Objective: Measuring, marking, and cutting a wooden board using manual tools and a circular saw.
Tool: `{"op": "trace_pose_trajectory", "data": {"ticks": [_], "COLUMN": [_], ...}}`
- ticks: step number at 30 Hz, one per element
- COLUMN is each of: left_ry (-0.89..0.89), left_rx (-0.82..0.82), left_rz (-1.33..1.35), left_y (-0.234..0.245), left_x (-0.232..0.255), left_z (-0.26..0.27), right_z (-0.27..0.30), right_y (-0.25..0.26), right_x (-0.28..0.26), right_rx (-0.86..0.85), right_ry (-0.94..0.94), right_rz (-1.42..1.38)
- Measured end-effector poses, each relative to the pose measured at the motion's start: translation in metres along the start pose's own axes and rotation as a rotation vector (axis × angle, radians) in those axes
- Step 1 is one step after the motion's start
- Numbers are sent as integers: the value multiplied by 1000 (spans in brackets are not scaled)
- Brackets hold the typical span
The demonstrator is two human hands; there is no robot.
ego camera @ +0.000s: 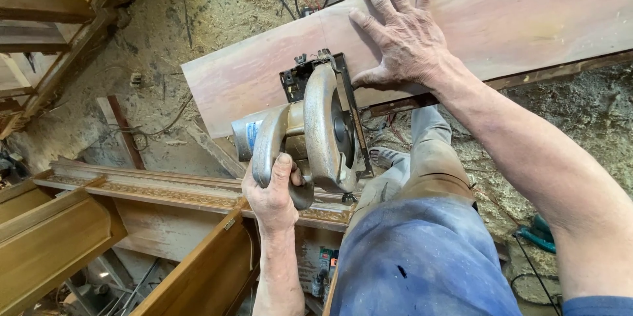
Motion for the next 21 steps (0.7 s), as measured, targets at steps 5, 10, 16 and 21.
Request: {"op": "trace_pose_trajectory", "data": {"ticks": [5,10,16,21], "left_ry": [9,31,-27,-38], "left_rx": [26,29,53,12], "left_rz": [-19,-51,-139,-127], "left_y": [0,-5,-3,-8], "left_x": [3,12,15,20], "left_z": [-6,-9,-17,-21], "right_z": [0,-1,-2,-2], "right_y": [-5,-5,0,-1], "right_x": [3,2,0,1], "right_rx": [-25,-53,-26,-30], "right_ry": [-20,-39,-18,-13], "right_rz": [-12,13,19,22]}}
Point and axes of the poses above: each hand's wrist, its own z-axis away from the middle knuckle, its own y-axis out of the back of the hand, x = y × z, the point moved 8 cm from there along -z, towards the middle knuckle, and after that the axes turned 6 degrees about -z, right-handed, at the moved point
